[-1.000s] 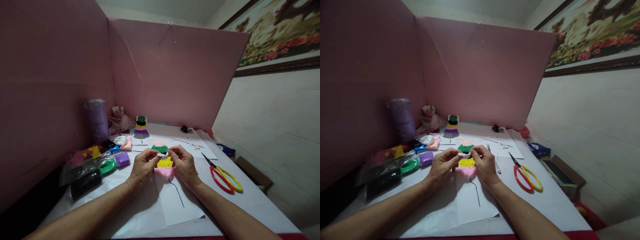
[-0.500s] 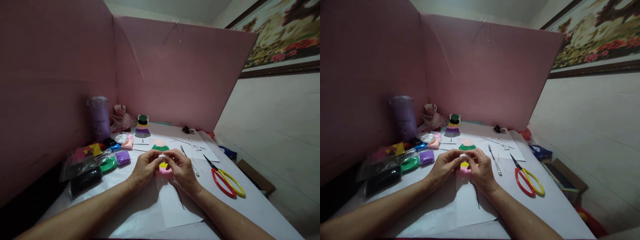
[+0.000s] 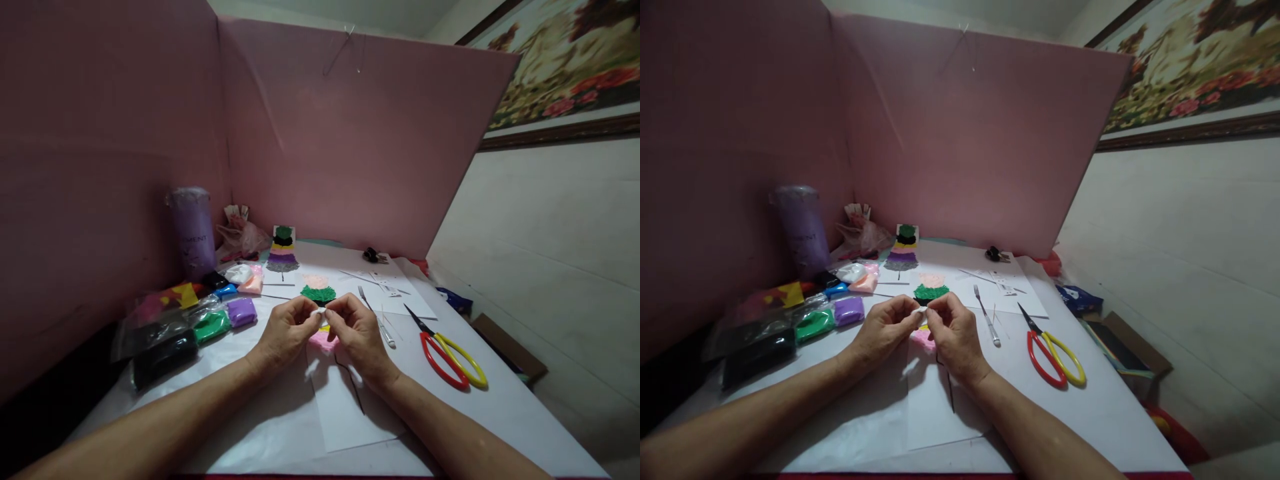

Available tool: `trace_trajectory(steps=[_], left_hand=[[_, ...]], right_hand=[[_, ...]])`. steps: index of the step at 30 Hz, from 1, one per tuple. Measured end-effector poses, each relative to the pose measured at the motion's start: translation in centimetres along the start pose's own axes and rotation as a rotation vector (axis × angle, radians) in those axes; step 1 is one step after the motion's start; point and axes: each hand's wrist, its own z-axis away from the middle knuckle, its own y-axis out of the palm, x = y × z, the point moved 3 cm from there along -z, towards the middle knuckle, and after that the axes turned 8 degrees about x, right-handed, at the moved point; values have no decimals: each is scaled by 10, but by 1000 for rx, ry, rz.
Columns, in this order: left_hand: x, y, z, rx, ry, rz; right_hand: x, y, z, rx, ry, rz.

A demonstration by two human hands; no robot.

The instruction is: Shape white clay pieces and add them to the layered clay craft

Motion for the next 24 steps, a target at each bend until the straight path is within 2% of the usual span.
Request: trace_trajectory(steps=[4,12,20,24], left_hand=[[1,0,1,-2,15,-7],[-1,-1,1,-11,49,-35],[-6,-4,1,-58,3,46],[-2,-4,0,-49,-13,89]], right_hand=[[-3,0,0,18,23,-24],[6,-3,2,26,-130,256],[10,-2,1,30,-274,400],[8,-2,-1,37,-277,424]])
